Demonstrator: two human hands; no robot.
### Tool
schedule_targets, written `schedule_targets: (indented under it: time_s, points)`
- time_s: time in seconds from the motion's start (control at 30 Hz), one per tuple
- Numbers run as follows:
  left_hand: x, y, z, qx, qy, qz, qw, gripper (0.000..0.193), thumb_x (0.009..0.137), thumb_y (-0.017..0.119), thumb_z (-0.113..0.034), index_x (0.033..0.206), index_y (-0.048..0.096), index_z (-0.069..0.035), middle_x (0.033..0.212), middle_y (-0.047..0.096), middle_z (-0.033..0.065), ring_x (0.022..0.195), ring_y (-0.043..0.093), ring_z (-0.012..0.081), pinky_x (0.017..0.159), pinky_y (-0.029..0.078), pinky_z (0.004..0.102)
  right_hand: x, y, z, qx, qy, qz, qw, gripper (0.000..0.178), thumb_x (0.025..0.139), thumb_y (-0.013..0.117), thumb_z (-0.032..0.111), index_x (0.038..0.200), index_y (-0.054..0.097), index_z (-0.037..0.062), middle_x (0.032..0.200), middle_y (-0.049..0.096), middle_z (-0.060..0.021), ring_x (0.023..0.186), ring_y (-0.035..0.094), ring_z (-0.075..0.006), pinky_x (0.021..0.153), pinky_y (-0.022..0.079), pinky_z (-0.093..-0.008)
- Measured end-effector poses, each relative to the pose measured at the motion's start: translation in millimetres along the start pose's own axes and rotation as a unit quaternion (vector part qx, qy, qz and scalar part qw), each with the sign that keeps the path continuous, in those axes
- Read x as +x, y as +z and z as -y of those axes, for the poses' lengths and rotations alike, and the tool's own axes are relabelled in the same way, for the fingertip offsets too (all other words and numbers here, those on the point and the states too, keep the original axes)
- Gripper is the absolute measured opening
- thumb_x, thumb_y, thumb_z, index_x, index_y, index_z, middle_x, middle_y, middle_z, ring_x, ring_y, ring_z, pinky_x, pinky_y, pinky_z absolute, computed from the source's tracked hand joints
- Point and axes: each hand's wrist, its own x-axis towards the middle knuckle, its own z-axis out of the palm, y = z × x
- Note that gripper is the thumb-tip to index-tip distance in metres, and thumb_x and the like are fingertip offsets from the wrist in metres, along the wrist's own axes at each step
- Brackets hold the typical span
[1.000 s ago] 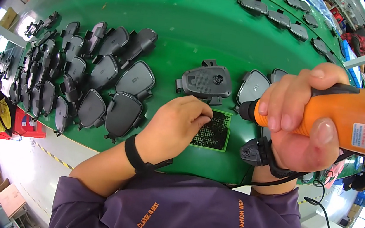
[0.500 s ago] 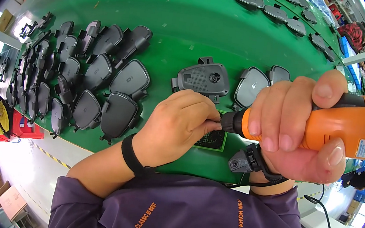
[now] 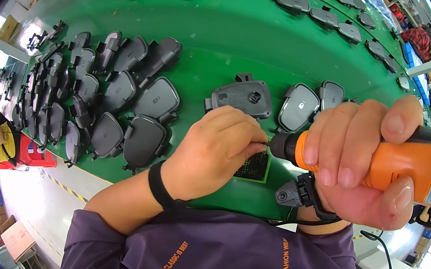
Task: The person picks up a car phone mount, places a screw into its back by hand, and tightens it with a power screwdriver. They repeat this process for several mounts, occasionally moving items aside on the green work surface to reach others.
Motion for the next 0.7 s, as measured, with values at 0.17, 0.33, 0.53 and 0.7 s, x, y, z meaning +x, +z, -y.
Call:
schedule_targets:
  time_s: [0.17,0.33,0.53,0.7]
  points:
    - [2.7,7.7,-1.8,0.008,0.025,-0.002,1.000,0.023,0.073,0.074,0.006,0.093,0.064,0.001,0.090,0.065,0.0115,0.085,0.064,0.0314,0.075,0.052,0.0400,-4.6,4.3,3.8,-0.012,-0.028,-0.010,0.999,0.044,0.091,0.065,0.037,0.117,0.043,0.0080,0.071,0.055,0.0009,0.061,0.055,-0.0129,0.062,0.049,-0.0300]
    - [2.8,6.1,-1.8,-0.003,0.014,-0.002,1.000,0.023,0.073,0.074,0.006,0.093,0.064,0.000,0.090,0.066,0.0110,0.085,0.064,0.0312,0.076,0.053,0.0399,-3.1,2.9,4.2,0.024,-0.031,-0.032,0.999,0.044,0.090,0.066,0.035,0.116,0.043,0.0074,0.071,0.055,0.0007,0.060,0.054,-0.0132,0.062,0.049,-0.0300]
    - [7.3,4.6,-1.6,-0.037,0.006,0.005,0.999,0.021,0.074,0.075,0.005,0.092,0.066,-0.001,0.090,0.066,0.0100,0.087,0.065,0.0311,0.077,0.053,0.0392,-0.2,-0.3,4.0,0.044,-0.045,-0.012,0.998,0.044,0.090,0.066,0.034,0.116,0.044,0.0072,0.071,0.055,0.0006,0.060,0.055,-0.0132,0.062,0.049,-0.0297]
    - [5.0,6.3,-0.6,-0.044,-0.003,0.001,0.999,0.022,0.073,0.076,0.005,0.092,0.067,-0.003,0.090,0.067,0.0095,0.087,0.065,0.0303,0.077,0.053,0.0388,-1.7,-2.8,4.3,0.039,-0.029,-0.011,0.999,0.043,0.090,0.066,0.034,0.116,0.044,0.0078,0.072,0.055,0.0006,0.062,0.056,-0.0134,0.063,0.049,-0.0295]
